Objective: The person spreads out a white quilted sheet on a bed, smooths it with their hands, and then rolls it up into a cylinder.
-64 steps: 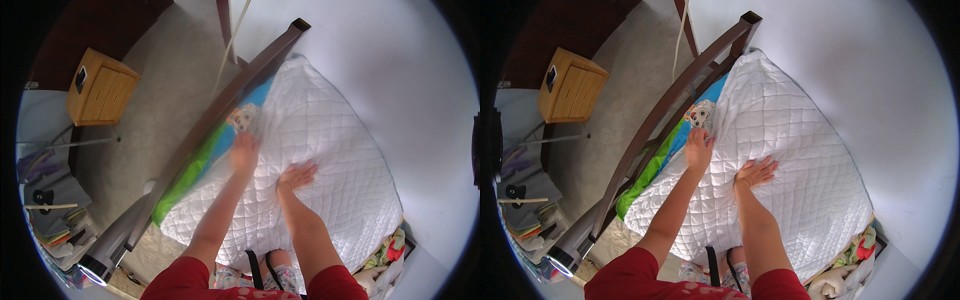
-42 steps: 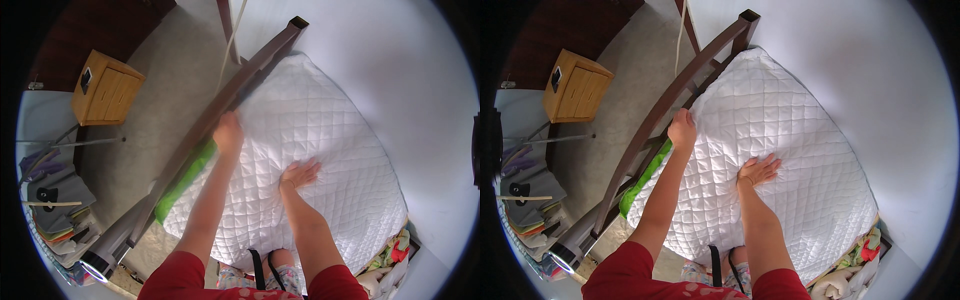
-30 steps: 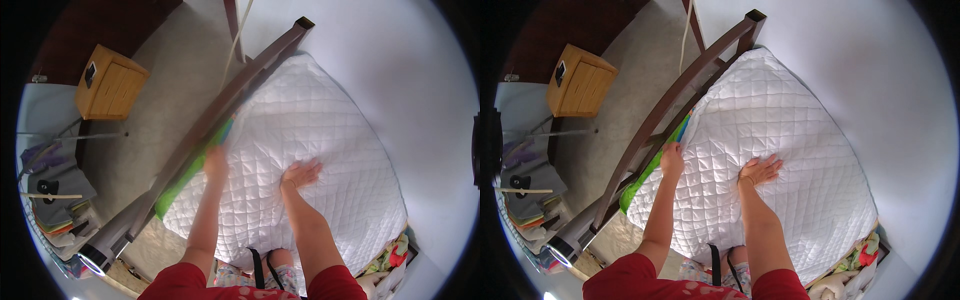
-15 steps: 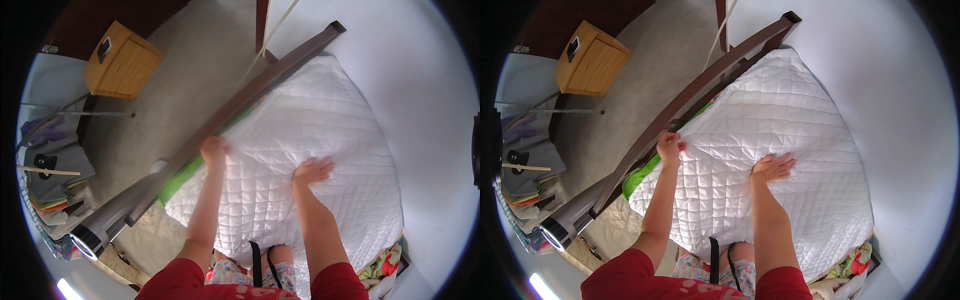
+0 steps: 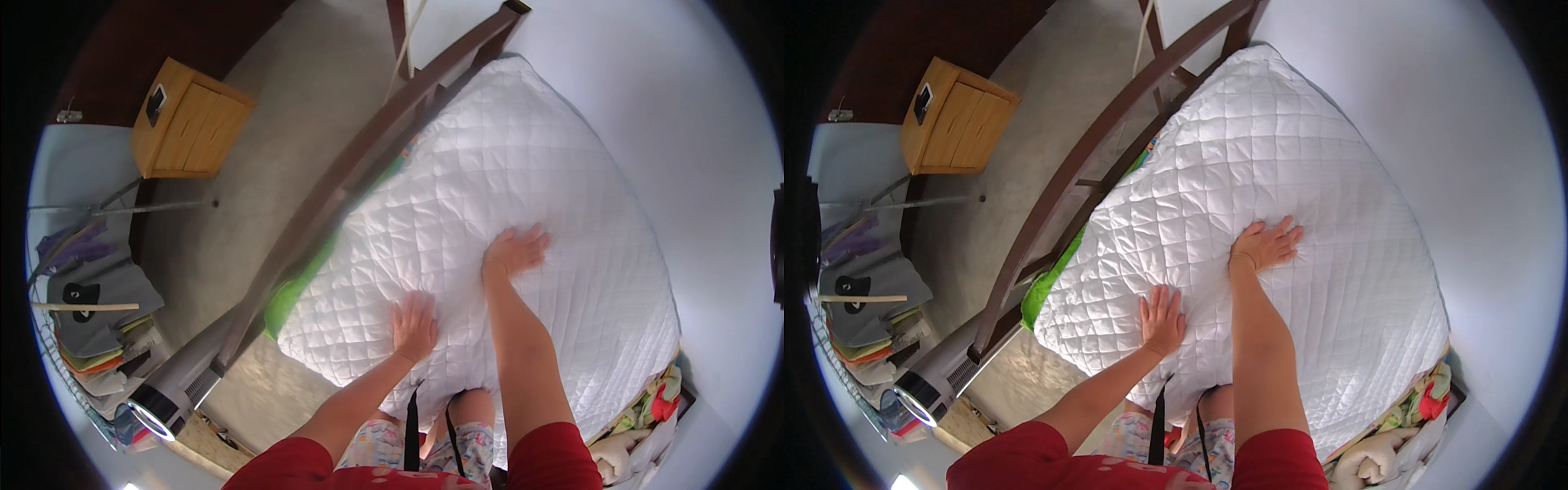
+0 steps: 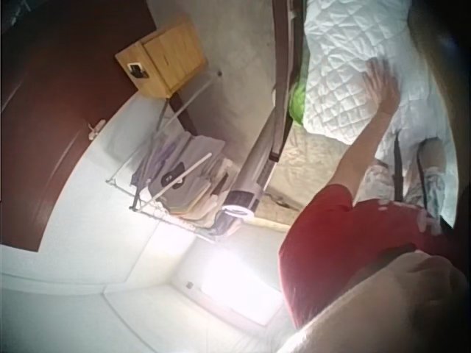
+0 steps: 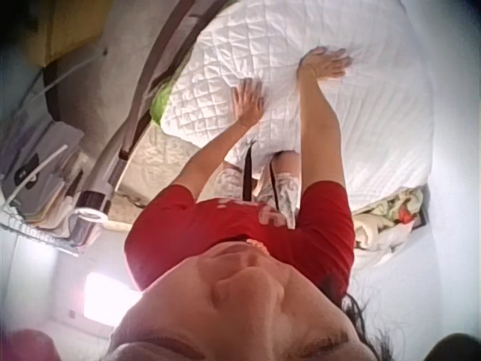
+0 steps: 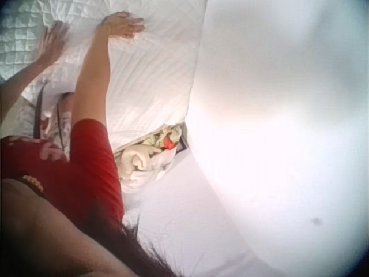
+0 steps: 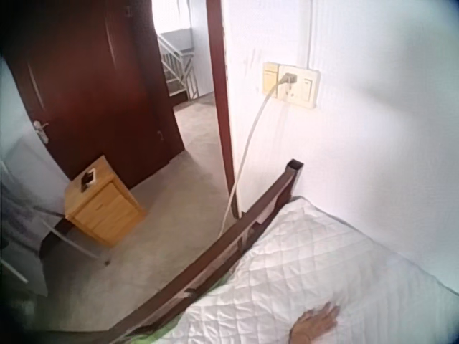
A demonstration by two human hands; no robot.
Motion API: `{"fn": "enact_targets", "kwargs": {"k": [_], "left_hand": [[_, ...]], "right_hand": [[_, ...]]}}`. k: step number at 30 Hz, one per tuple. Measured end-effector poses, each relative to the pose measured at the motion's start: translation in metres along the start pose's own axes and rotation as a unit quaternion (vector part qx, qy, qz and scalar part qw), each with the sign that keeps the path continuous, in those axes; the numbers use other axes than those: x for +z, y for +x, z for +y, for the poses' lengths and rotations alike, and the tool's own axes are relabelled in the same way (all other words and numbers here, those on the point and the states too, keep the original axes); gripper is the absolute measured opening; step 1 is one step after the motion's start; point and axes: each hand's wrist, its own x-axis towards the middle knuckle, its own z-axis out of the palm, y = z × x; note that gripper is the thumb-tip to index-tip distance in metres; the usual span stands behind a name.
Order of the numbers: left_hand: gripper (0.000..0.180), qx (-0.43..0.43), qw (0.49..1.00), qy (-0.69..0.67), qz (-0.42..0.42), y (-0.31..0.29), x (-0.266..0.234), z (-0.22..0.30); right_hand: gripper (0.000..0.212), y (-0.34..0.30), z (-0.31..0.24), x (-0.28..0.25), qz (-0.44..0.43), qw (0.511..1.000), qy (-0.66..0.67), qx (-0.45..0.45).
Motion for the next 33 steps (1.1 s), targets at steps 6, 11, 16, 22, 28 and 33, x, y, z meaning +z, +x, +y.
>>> {"fn": "enact_targets", "kwargs": {"k": [6, 11, 16, 22, 28, 33], "left_hand": [[0.059, 0.027, 0.999, 0.02, 0.014, -0.009, 0.027, -0.013], [0.06, 0.056, 0.997, 0.035, 0.034, -0.006, 0.034, -0.01], [0.062, 0.035, 0.998, 0.05, -0.006, -0.01, 0.023, -0.012], [0.062, 0.063, 0.991, 0.099, 0.06, -0.006, 0.027, -0.009], [0.06, 0.093, 0.975, 0.159, 0.127, -0.005, 0.029, -0.01], [0.057, 0.135, 0.959, 0.166, 0.187, -0.009, 0.028, -0.006]], "right_hand": [[0.057, -0.002, 0.0, -0.005, 0.034, 0.999, 0.029, -0.019], [0.057, -0.008, 0.051, -0.015, 0.016, 0.981, 0.124, -0.147], [0.054, -0.127, 0.23, -0.078, -0.082, 0.979, 0.048, -0.182], [0.06, -0.224, 0.361, -0.092, -0.118, 0.991, -0.053, -0.034], [0.064, -0.229, 0.374, -0.082, -0.137, 0.99, -0.003, -0.038], [0.065, -0.228, 0.38, -0.084, -0.149, 0.988, 0.02, -0.046]]}}
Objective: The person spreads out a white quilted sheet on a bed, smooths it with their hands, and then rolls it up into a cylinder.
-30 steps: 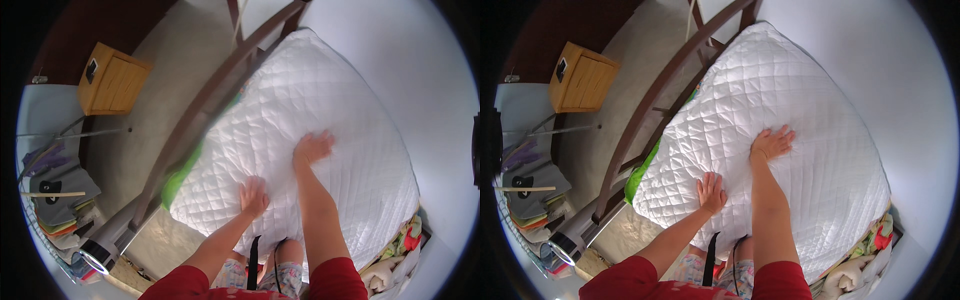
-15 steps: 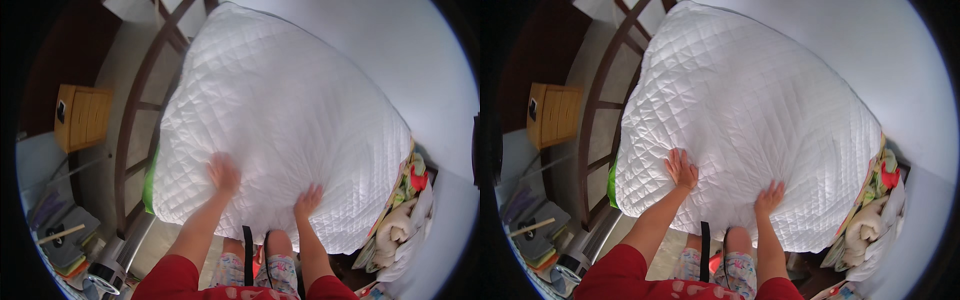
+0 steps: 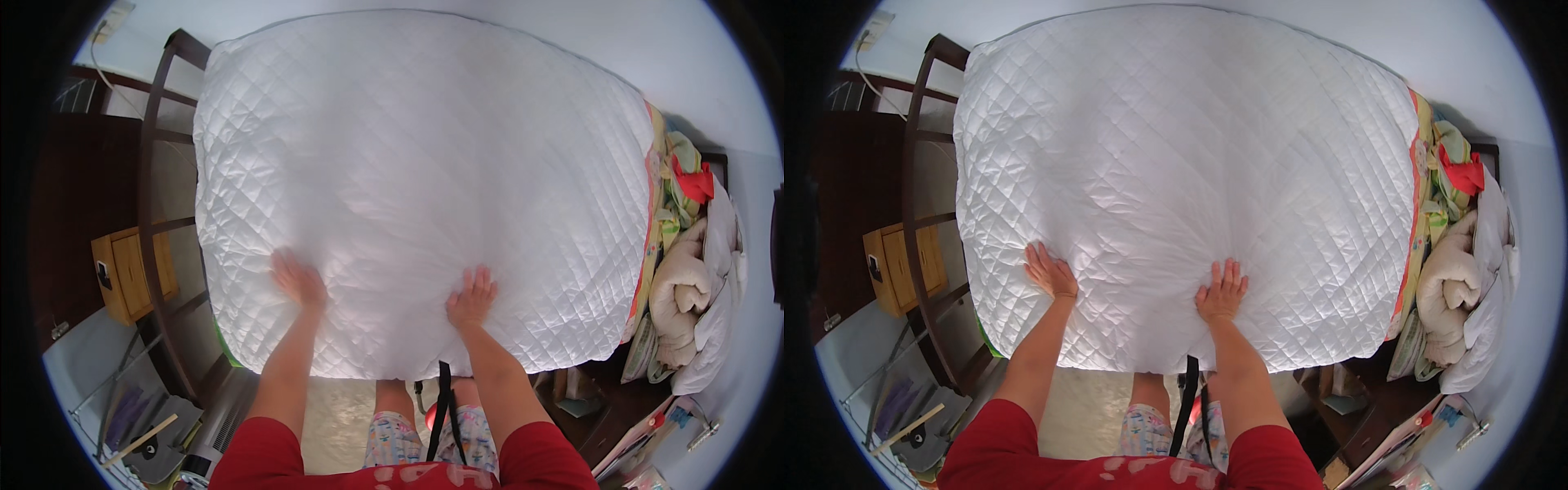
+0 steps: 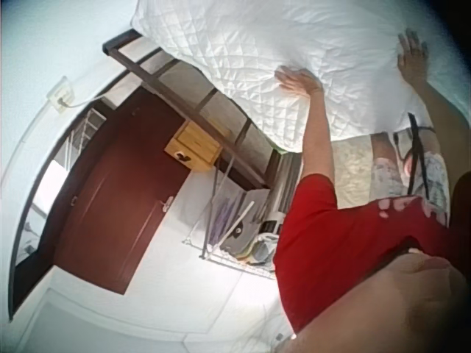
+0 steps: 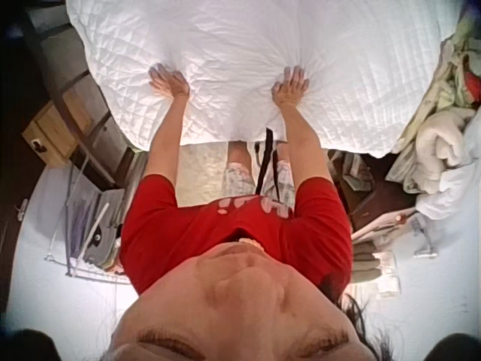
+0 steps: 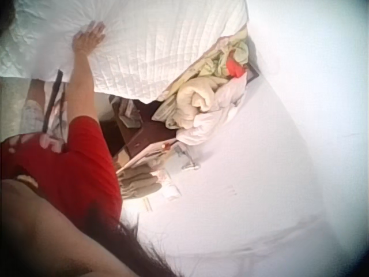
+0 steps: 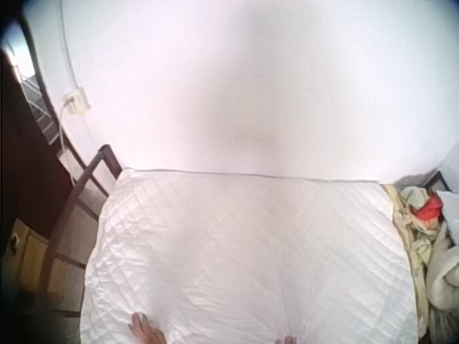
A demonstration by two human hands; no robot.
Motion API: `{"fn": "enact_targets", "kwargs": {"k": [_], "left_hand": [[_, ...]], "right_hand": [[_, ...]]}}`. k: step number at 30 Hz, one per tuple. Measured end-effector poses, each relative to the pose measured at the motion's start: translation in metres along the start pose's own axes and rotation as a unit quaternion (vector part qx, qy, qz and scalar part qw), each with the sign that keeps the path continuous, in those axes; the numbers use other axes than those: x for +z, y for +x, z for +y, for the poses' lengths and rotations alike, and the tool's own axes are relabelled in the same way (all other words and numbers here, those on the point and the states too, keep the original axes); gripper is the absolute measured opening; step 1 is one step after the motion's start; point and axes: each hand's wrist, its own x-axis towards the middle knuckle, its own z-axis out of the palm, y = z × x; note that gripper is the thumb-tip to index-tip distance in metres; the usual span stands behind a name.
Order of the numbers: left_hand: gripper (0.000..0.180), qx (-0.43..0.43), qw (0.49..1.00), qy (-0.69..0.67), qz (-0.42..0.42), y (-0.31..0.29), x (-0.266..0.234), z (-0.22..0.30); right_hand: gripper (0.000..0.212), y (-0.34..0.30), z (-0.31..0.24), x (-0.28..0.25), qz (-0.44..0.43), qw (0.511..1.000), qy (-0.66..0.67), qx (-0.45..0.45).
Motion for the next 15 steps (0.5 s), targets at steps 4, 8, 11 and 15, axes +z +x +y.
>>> {"fn": "enact_targets", "kwargs": {"k": [4, 8, 11, 15], "left_hand": [[0.054, -0.013, 1.0, 0.021, -0.011, -0.002, -0.011, 0.012], [0.056, -0.084, 0.995, 0.053, 0.022, -0.052, 0.009, 0.021], [0.058, -0.03, 0.999, -0.023, -0.005, -0.109, -0.003, 0.091], [0.059, 0.005, 0.994, -0.035, -0.1, -0.195, -0.02, 0.198]], "right_hand": [[0.065, -0.002, 0.006, 0.004, 0.08, 0.994, 0.052, -0.046], [0.064, -0.004, -0.001, 0.003, 0.062, 0.994, 0.07, -0.051], [0.062, -0.003, -0.003, 0.001, 0.065, 0.993, 0.096, -0.032], [0.058, 0.004, 0.007, -0.007, 0.008, 0.987, 0.16, -0.03]]}}
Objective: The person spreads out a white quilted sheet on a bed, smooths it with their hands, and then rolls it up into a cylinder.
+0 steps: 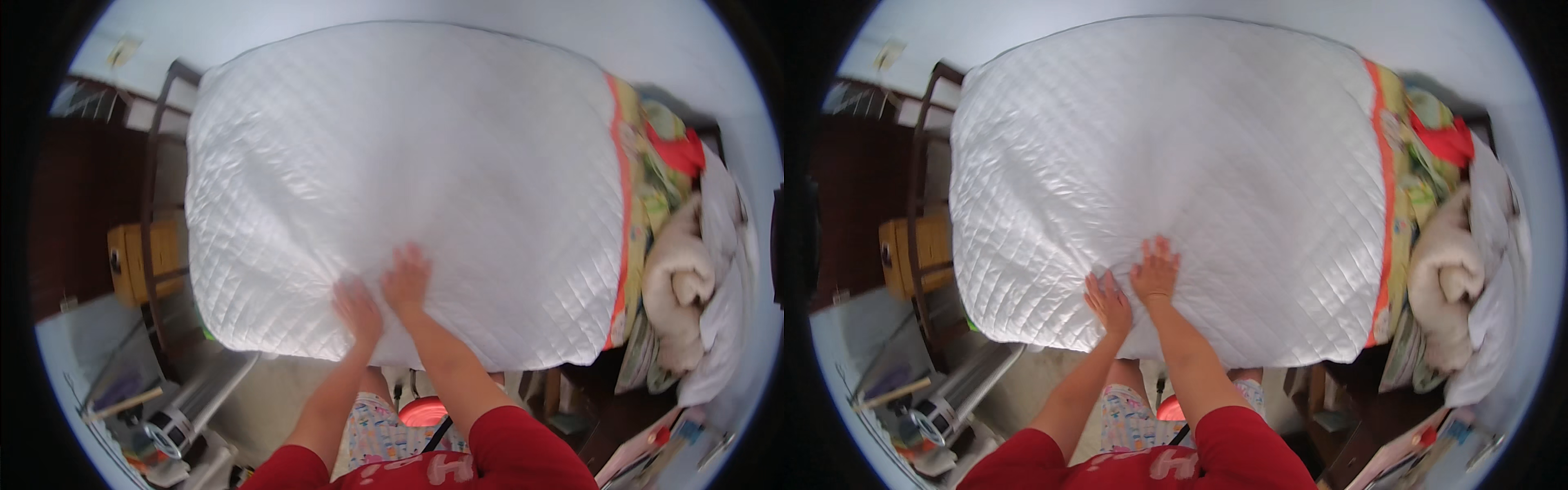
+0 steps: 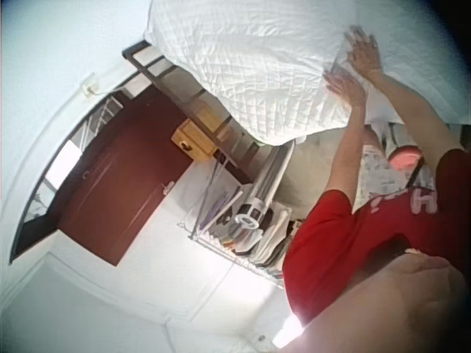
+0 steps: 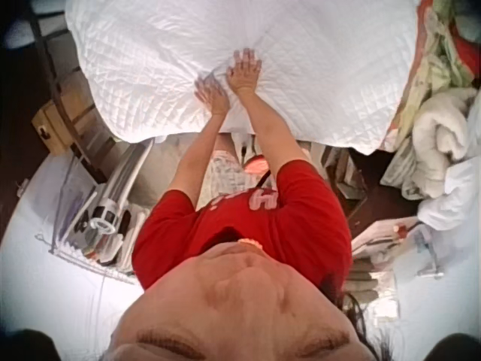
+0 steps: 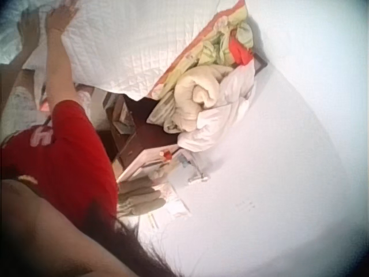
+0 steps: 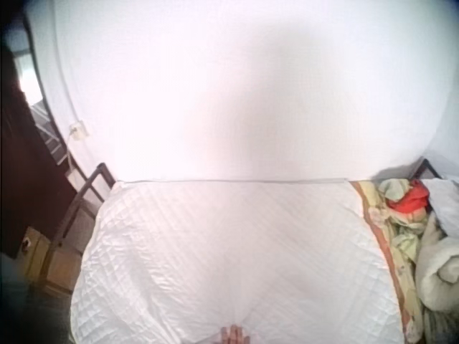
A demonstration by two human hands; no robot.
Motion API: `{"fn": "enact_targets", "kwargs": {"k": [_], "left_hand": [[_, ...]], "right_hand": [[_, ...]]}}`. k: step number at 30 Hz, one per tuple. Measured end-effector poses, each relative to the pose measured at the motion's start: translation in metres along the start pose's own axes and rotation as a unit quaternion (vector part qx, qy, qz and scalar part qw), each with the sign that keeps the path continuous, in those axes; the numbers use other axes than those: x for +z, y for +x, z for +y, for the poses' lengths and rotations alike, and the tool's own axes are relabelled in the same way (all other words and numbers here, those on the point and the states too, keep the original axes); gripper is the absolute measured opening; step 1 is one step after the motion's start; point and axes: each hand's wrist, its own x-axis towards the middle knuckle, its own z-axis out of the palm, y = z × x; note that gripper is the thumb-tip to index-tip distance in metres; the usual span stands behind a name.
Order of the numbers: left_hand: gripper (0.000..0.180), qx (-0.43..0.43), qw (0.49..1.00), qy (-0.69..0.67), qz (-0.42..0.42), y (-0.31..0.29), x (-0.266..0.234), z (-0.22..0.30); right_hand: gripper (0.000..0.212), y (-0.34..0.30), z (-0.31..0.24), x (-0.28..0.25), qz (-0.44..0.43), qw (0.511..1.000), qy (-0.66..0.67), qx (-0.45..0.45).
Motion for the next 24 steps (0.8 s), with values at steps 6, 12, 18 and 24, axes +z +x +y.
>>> {"fn": "enact_targets", "kwargs": {"k": [6, 12, 18, 24], "left_hand": [[0.061, -0.008, 0.996, -0.014, -0.082, -0.089, 0.011, 0.089], [0.059, -0.029, 0.997, 0.001, -0.071, -0.079, -0.003, 0.109], [0.058, 0.129, 0.988, -0.076, -0.024, -0.056, 0.018, 0.158], [0.059, 0.274, 0.953, -0.128, 0.003, 0.055, 0.028, 0.281]], "right_hand": [[0.049, -0.029, 0.119, -0.063, 0.058, 0.974, 0.204, -0.083], [0.054, -0.085, 0.374, -0.213, 0.277, 0.823, -0.181, 0.462], [0.04, -0.121, 0.421, -0.239, 0.149, 0.9, -0.056, 0.406], [0.03, -0.144, 0.474, -0.283, 0.114, 0.921, -0.115, 0.355]]}}
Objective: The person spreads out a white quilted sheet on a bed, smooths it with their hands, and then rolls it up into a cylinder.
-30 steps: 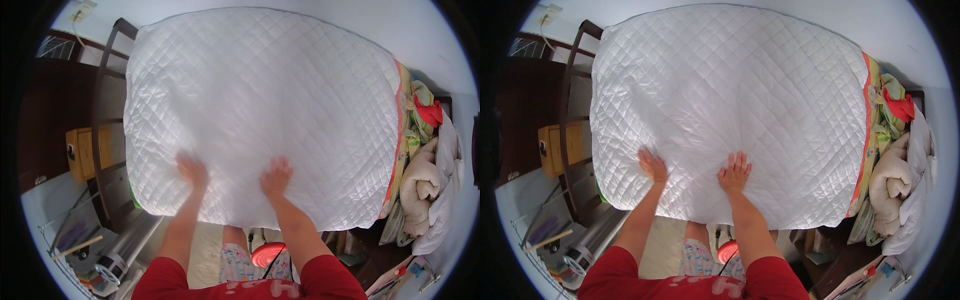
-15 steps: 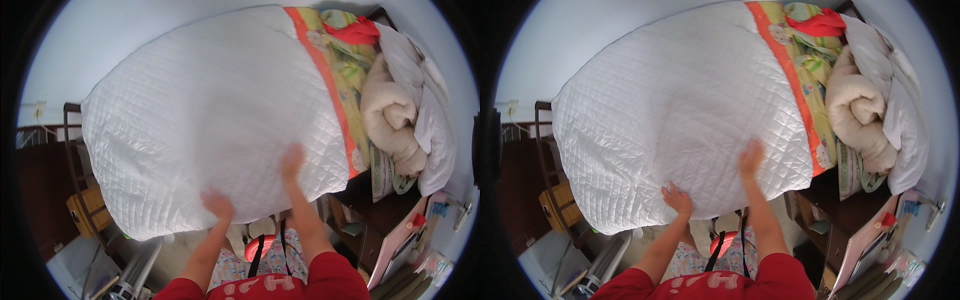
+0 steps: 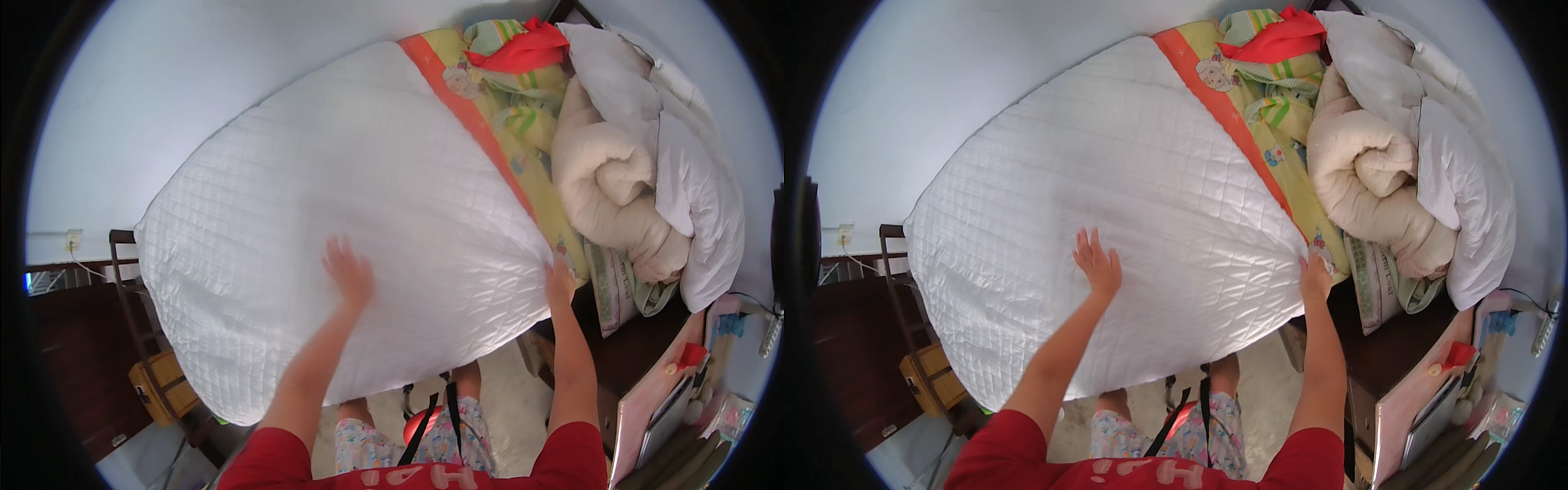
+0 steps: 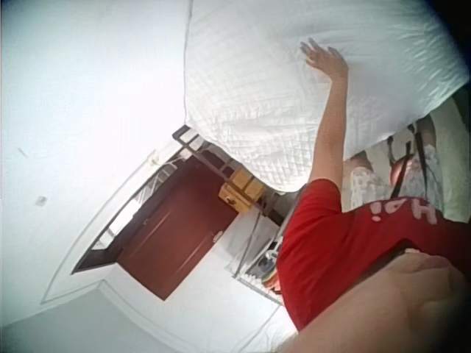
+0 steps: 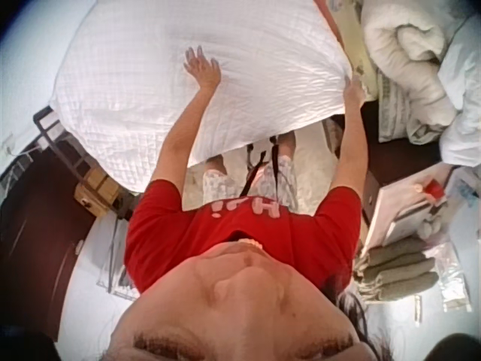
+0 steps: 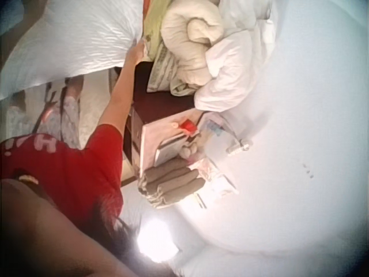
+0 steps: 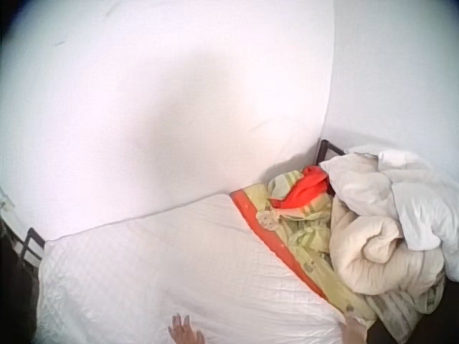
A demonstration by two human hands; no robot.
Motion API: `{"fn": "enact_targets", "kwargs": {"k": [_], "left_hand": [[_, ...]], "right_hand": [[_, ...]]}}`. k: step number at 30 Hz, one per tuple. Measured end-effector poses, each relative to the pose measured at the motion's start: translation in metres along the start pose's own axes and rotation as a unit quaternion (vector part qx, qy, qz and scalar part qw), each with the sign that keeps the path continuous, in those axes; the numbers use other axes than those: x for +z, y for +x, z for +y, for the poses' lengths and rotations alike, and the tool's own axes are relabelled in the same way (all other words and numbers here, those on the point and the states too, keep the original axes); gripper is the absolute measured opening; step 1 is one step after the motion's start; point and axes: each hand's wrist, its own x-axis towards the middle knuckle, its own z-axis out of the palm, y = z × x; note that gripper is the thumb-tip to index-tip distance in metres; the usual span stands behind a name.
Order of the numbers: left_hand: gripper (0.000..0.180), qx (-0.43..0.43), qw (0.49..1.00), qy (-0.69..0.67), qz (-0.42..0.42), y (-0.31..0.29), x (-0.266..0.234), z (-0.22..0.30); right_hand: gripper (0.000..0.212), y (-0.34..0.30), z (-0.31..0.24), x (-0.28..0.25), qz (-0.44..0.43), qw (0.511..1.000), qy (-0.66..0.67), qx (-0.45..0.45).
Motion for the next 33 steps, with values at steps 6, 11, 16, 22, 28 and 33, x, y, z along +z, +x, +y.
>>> {"fn": "enact_targets", "kwargs": {"k": [6, 11, 16, 22, 28, 33], "left_hand": [[0.055, -0.061, 0.996, 0.056, 0.02, 0.122, 0.059, 0.0], [0.056, -0.145, 0.98, 0.138, 0.001, 0.138, 0.094, 0.006], [0.059, -0.169, 0.974, 0.144, -0.039, 0.142, 0.089, 0.004], [0.062, -0.171, 0.974, 0.134, -0.067, 0.14, 0.086, 0.004], [0.064, -0.185, 0.973, 0.108, -0.088, 0.144, 0.078, 0.007], [0.068, -0.207, 0.965, 0.112, -0.116, 0.142, 0.079, 0.005]], "right_hand": [[0.026, 0.006, -0.028, 0.031, 0.074, 0.994, -0.055, 0.067], [0.051, 0.063, -0.099, 0.028, 0.097, 0.992, 0.083, -0.022], [0.057, 0.194, -0.242, 0.037, 0.059, 0.953, 0.285, -0.083], [0.051, 0.33, -0.391, 0.04, -0.032, 0.946, 0.295, -0.129], [0.023, 0.416, -0.368, 0.028, 0.019, 0.962, 0.162, -0.219], [0.025, 0.4, -0.322, 0.044, 0.074, 0.959, 0.134, -0.239]]}}
